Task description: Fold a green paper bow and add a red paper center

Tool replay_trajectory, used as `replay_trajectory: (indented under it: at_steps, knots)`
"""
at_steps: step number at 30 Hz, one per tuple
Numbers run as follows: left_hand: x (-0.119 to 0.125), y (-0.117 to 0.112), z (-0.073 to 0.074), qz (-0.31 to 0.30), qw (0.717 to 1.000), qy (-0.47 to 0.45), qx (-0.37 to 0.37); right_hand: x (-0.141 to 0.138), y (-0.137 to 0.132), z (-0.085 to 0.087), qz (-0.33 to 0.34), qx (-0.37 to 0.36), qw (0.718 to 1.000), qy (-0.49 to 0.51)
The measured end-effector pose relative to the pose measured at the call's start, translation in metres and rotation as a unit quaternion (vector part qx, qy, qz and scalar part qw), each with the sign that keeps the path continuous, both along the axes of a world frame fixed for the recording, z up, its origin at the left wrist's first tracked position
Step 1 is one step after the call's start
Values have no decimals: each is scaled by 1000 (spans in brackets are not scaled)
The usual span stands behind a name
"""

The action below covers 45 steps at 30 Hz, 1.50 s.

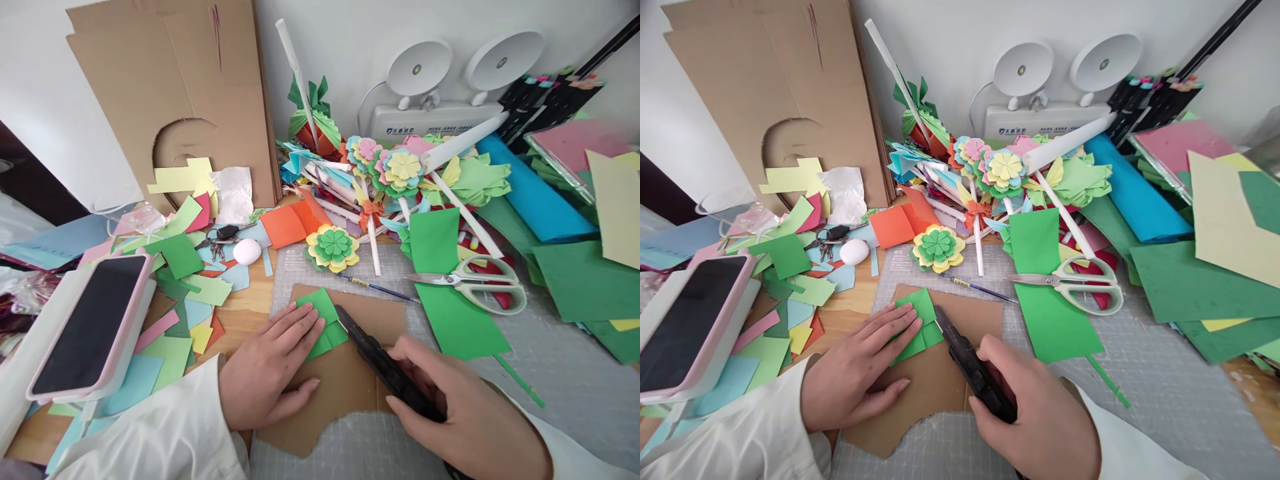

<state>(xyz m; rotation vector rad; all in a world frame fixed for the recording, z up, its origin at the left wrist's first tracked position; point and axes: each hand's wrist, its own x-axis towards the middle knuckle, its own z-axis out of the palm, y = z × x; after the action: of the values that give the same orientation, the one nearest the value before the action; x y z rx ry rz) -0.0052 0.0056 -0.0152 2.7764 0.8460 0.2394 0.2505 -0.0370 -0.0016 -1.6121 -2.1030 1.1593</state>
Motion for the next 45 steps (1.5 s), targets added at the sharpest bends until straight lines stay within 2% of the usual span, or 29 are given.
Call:
replay_trajectory:
  at_steps: [8,15,20,24,31,37,42,45]
  knots:
    - [-5,-3,-5,12,999,-29,-19,-15,-8,-5,-57,16,998,-4]
    - [-10,-1,-8,4,998,-59,-13,-20,-17,-5,-55,45,997,31]
    - [-9,-1,-6,-2,998,-62,-5,-25,-27,-11,-71,40,997,9]
    - [-9,-2,-6,-2,998,-66,-4,-33,-25,-13,-92,62,993,33]
    - [-10,-3,-8,-6,998,-54,11,-37,-31,-7,-74,50,995,34]
    - [-10,-4,-8,-4,999,-50,16,-42,-30,-16,-73,106,992,7]
    - [-10,-3,-7,-8,998,-55,21,-37,-39,-20,-44,92,995,-14]
    - [-9,-3,-7,-8,998,-54,22,-35,-37,-16,-57,97,994,-18]
